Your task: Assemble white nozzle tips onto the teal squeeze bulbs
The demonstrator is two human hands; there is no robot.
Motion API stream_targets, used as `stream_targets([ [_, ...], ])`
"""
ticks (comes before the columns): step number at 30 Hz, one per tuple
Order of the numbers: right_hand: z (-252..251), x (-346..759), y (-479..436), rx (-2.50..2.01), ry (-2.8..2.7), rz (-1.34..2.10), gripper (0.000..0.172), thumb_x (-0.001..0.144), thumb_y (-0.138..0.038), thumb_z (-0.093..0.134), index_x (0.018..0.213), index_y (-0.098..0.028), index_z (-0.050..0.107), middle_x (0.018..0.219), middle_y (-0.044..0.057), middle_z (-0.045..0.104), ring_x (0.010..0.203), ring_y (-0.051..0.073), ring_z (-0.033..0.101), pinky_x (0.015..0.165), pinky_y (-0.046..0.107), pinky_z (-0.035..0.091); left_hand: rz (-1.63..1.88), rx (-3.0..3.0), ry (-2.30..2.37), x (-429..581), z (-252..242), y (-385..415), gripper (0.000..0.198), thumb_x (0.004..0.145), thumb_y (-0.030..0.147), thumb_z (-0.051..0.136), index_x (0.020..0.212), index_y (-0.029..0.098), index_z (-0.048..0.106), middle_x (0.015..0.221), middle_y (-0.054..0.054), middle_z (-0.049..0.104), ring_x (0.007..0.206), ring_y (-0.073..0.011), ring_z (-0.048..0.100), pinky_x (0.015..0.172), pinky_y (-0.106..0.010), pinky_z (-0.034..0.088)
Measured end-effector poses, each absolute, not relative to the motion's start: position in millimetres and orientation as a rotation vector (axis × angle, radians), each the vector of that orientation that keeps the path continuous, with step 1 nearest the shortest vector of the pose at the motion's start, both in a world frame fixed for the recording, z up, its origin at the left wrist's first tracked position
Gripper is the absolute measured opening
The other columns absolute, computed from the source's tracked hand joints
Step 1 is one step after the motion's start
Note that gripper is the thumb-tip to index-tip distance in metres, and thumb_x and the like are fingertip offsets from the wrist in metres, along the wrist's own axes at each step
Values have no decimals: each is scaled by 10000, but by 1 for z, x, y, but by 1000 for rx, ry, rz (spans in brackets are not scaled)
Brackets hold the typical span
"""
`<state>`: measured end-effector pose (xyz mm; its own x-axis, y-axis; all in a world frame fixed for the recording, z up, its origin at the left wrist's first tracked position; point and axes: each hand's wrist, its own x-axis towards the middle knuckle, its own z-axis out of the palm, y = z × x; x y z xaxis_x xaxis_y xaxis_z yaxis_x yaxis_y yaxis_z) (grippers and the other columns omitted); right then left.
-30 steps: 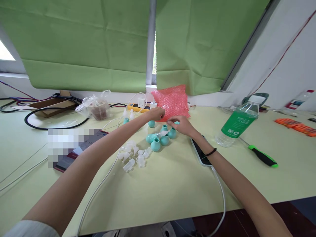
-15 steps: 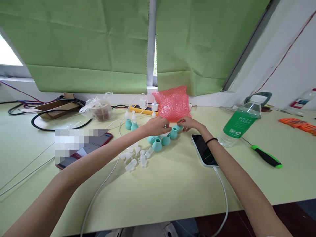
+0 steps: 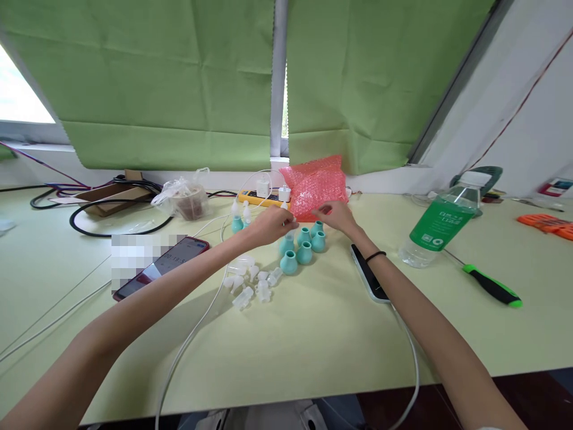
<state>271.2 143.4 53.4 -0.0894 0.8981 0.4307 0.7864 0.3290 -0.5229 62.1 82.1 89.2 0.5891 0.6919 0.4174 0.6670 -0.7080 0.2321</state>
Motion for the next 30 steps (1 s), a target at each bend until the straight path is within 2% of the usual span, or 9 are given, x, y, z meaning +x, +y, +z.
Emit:
stream_targets([
  [3, 68, 254, 113, -1258, -1622, 17, 291, 739, -404, 479, 811, -142, 582, 811, 83, 614, 734, 172, 571, 670, 289, 465, 926, 2699, 1196, 44, 113, 74, 303, 780, 235, 416, 496, 151, 477, 537, -27, 508, 591, -134, 503, 615, -298, 402],
  [6, 82, 227, 64, -952, -1565, 90, 274, 735, -392, 517, 925, -195, 533, 932, 70, 576, 842, 175, 551, 702, 292, 471, 1310, 2527, 1096, 22, 145, 54, 286, 781, 275, 433, 546, 138, 520, 542, -4, 498, 606, -116, 524, 609, -271, 426],
  [11, 81, 187, -12, -714, -1701, 678, 538, 662, -422, 609, 1123, -250, 392, 1139, 76, 463, 1010, 208, 476, 806, 364, 445, 1362, 2117, 860, 7, 155, 11, 256, 771, 326, 447, 677, 135, 588, 602, 4, 559, 607, -108, 564, 543, -231, 474],
  [12, 74, 183, -20, -695, -1699, 825, 556, 662, -434, 608, 1131, -248, 375, 1091, 75, 490, 928, 198, 519, 747, 357, 467, 1286, 2056, 835, 7, 148, 6, 261, 769, 322, 450, 670, 129, 595, 614, -4, 574, 603, -107, 568, 544, -226, 482],
  [14, 57, 175, -28, -694, -1657, 1124, 432, 736, -420, 536, 1092, -223, 391, 873, 52, 565, 647, 144, 557, 558, 305, 474, 1121, 1972, 796, 9, 127, 1, 250, 754, 300, 475, 655, 113, 607, 632, -22, 595, 599, -105, 574, 557, -215, 492],
  [17, 31, 169, -27, -808, -1506, 1329, 302, 799, -416, 441, 961, -161, 452, 596, -2, 521, 415, 86, 445, 370, 220, 336, 966, 2010, 805, 10, 98, 6, 244, 743, 275, 493, 635, 98, 621, 616, -29, 603, 569, -98, 565, 532, -194, 480],
  [21, 17, 164, -23, -962, -1412, 1384, 319, 772, -451, 461, 871, -148, 470, 542, -21, 488, 377, 69, 415, 342, 193, 276, 946, 2265, 960, 8, 83, 16, 241, 744, 233, 483, 604, 106, 633, 561, -21, 607, 488, -77, 510, 443, -169, 402],
  [26, 13, 161, -26, -1178, -1373, 1478, 331, 736, -494, 471, 761, -164, 459, 485, -34, 488, 318, 58, 383, 299, 165, 214, 1056, 2620, 905, 7, 77, 21, 217, 746, 191, 486, 610, 127, 642, 558, -38, 617, 504, -97, 524, 493, -202, 389],
  [30, 7, 161, -30, -1033, -1458, 1467, 265, 710, -406, 546, 766, -195, 395, 504, -51, 516, 339, 50, 371, 344, 174, 267, 1008, 2667, 998, 6, 65, 32, 162, 737, 217, 518, 723, 147, 664, 667, -51, 658, 596, -128, 575, 561, -221, 416],
])
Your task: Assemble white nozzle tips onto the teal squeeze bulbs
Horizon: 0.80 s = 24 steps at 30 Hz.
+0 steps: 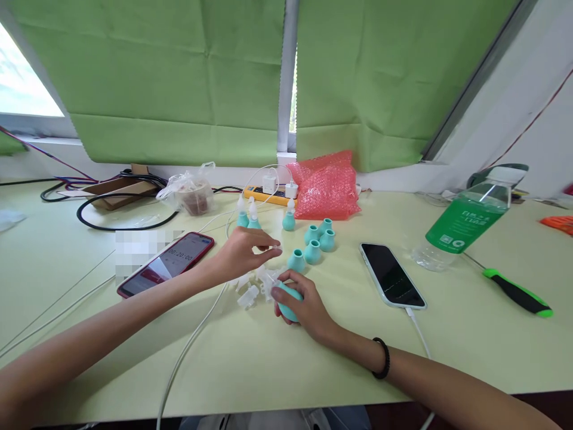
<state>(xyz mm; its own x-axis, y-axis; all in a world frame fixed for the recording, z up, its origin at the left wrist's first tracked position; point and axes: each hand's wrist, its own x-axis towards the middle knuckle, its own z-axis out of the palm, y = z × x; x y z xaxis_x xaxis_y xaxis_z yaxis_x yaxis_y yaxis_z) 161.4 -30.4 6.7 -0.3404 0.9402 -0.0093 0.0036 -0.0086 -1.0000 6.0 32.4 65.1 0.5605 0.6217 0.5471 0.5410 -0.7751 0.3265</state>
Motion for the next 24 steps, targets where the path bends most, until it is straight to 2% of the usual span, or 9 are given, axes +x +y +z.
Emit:
stream_targets([
  [2, 5, 162, -32, -979, -1473, 1444, 264, 690, -358, 577, 749, -201, 372, 538, -52, 522, 364, 54, 387, 366, 184, 298, 918, 2632, 1148, 3, 56, 42, 171, 712, 231, 551, 821, 156, 659, 764, -55, 671, 678, -152, 593, 608, -237, 432],
  [5, 4, 163, -32, -1006, -1534, 1277, 234, 665, -318, 600, 723, -193, 410, 602, -42, 506, 434, 69, 430, 406, 200, 354, 594, 2612, 1266, -4, 44, 56, 232, 679, 197, 568, 896, 164, 641, 857, -49, 669, 763, -173, 598, 667, -259, 442],
  [7, 5, 162, -31, -1079, -1606, 1071, 213, 638, -298, 624, 740, -185, 474, 677, -19, 523, 559, 102, 496, 506, 224, 416, 397, 2649, 1233, -7, 39, 61, 245, 678, 185, 554, 907, 164, 640, 886, -49, 665, 813, -192, 588, 704, -282, 439],
  [9, 6, 162, -30, -1152, -1661, 898, 221, 622, -296, 639, 779, -184, 531, 764, 6, 558, 701, 140, 533, 626, 252, 442, 345, 2705, 1176, -9, 41, 61, 261, 702, 196, 526, 937, 163, 633, 918, -56, 657, 855, -207, 572, 730, -303, 430],
  [11, 6, 162, -30, -1194, -1689, 819, 238, 625, -311, 636, 813, -187, 562, 815, 19, 586, 759, 160, 545, 683, 268, 448, 418, 2727, 1100, -10, 51, 56, 273, 728, 195, 490, 964, 160, 622, 937, -57, 651, 852, -189, 571, 742, -289, 424],
  [13, 7, 162, -32, -1204, -1706, 785, 239, 632, -311, 628, 827, -184, 575, 822, 24, 603, 759, 163, 555, 688, 268, 455, 472, 2697, 990, -11, 65, 47, 264, 737, 179, 472, 949, 153, 627, 900, -52, 659, 776, -140, 584, 706, -237, 428],
  [15, 7, 162, -34, -1199, -1727, 756, 228, 639, -296, 616, 830, -177, 579, 819, 27, 611, 756, 163, 561, 689, 265, 459, 375, 2676, 869, -14, 80, 38, 238, 728, 201, 492, 907, 157, 644, 820, -40, 667, 686, -112, 579, 633, -203, 429],
  [19, 6, 161, -37, -1218, -1777, 730, 199, 665, -284, 581, 832, -175, 576, 803, 26, 620, 724, 157, 565, 647, 258, 466, 116, 2668, 706, -18, 95, 27, 237, 736, 276, 527, 931, 200, 640, 805, -24, 664, 684, -104, 566, 583, -184, 406],
  [24, 3, 159, -37, -1259, -1788, 629, 185, 669, -299, 571, 806, -174, 566, 781, 25, 627, 700, 158, 566, 618, 258, 461, 56, 2684, 631, -15, 93, 24, 194, 768, 193, 507, 902, 177, 647, 779, -35, 657, 672, -101, 552, 579, -183, 390],
])
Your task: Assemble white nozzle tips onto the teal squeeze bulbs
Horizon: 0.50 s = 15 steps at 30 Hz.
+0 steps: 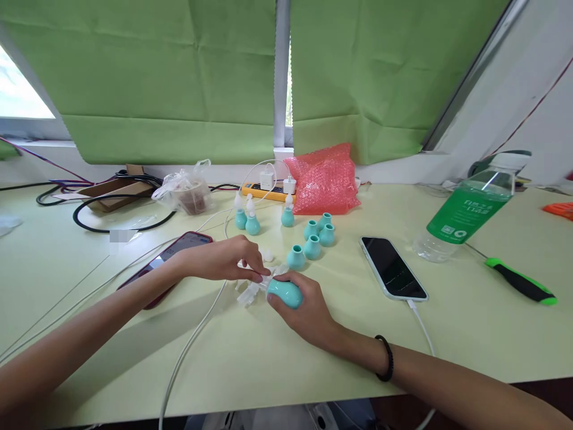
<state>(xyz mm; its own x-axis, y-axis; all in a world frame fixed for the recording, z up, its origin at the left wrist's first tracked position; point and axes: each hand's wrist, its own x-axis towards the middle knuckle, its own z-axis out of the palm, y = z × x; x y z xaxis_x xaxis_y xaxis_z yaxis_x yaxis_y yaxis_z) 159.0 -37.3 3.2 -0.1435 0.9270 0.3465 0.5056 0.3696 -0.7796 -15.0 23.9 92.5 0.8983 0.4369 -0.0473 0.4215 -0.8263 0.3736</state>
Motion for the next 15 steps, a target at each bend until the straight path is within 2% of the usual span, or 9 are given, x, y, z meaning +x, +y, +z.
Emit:
stream_targets([
  [3, 3, 159, -36, -1284, -1783, 616, 172, 669, -302, 567, 788, -178, 555, 775, 21, 627, 694, 156, 569, 617, 256, 462, 102, 2820, 661, -9, 88, 18, 164, 753, 118, 503, 798, 151, 657, 721, -49, 638, 733, -138, 545, 604, -210, 389],
  [7, 2, 159, -35, -1260, -1825, 530, 146, 677, -281, 551, 787, -185, 541, 758, 15, 619, 670, 150, 568, 609, 258, 459, 68, 2970, 731, -4, 84, 10, 203, 724, 56, 478, 592, 124, 617, 614, -62, 588, 723, -171, 535, 552, -228, 373],
  [12, -3, 161, -35, -1143, -1966, 317, 154, 689, -244, 542, 832, -194, 512, 798, 26, 615, 720, 161, 580, 641, 273, 458, 100, 2827, 723, -7, 87, 13, 136, 709, 112, 521, 739, 143, 650, 699, -43, 609, 689, -129, 536, 566, -206, 383],
  [15, -7, 163, -35, -1098, -2030, 231, 174, 703, -246, 535, 861, -197, 480, 815, 43, 606, 723, 168, 579, 638, 284, 458, 83, 2788, 730, -8, 88, 15, 163, 696, 86, 510, 751, 148, 650, 710, -31, 614, 629, -103, 528, 546, -198, 374],
])
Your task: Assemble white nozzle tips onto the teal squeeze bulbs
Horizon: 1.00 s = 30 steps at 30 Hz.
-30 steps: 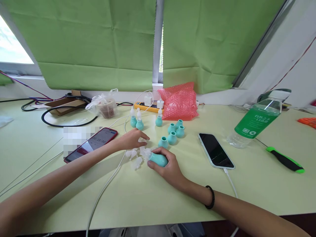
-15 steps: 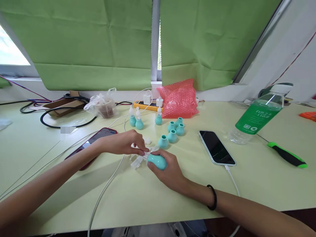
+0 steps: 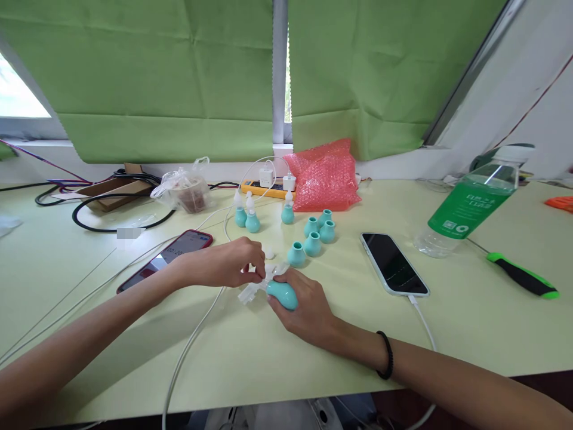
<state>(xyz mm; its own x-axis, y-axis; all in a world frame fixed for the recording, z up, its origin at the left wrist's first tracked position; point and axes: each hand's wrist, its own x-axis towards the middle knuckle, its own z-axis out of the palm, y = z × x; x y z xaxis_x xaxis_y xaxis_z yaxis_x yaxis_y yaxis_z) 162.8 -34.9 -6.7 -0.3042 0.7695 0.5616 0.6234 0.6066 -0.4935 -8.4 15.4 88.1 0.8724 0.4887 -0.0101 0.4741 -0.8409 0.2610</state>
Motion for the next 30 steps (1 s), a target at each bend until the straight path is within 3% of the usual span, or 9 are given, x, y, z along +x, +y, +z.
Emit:
stream_targets([
  [10, -6, 162, -35, -1076, -2067, 148, 173, 703, -224, 528, 865, -200, 474, 774, 30, 588, 707, 163, 573, 593, 266, 450, 55, 3217, 652, -5, 74, 4, 180, 674, -16, 461, 606, 145, 503, 619, -37, 526, 688, -164, 478, 483, -245, 300],
  [21, -5, 164, -36, -1003, -2124, 104, 174, 704, -217, 505, 872, -198, 467, 759, 29, 577, 680, 155, 568, 571, 257, 440, 33, 3247, 611, -7, 76, 0, 218, 626, -56, 448, 590, 158, 467, 567, -23, 482, 647, -154, 467, 447, -249, 261],
  [30, -2, 165, -35, -925, -2084, 90, 197, 714, -222, 507, 905, -206, 460, 761, 41, 584, 692, 162, 574, 578, 266, 446, -55, 3007, 684, -6, 88, 4, 106, 659, 80, 487, 583, 138, 531, 592, -30, 531, 625, -144, 508, 488, -226, 329],
])
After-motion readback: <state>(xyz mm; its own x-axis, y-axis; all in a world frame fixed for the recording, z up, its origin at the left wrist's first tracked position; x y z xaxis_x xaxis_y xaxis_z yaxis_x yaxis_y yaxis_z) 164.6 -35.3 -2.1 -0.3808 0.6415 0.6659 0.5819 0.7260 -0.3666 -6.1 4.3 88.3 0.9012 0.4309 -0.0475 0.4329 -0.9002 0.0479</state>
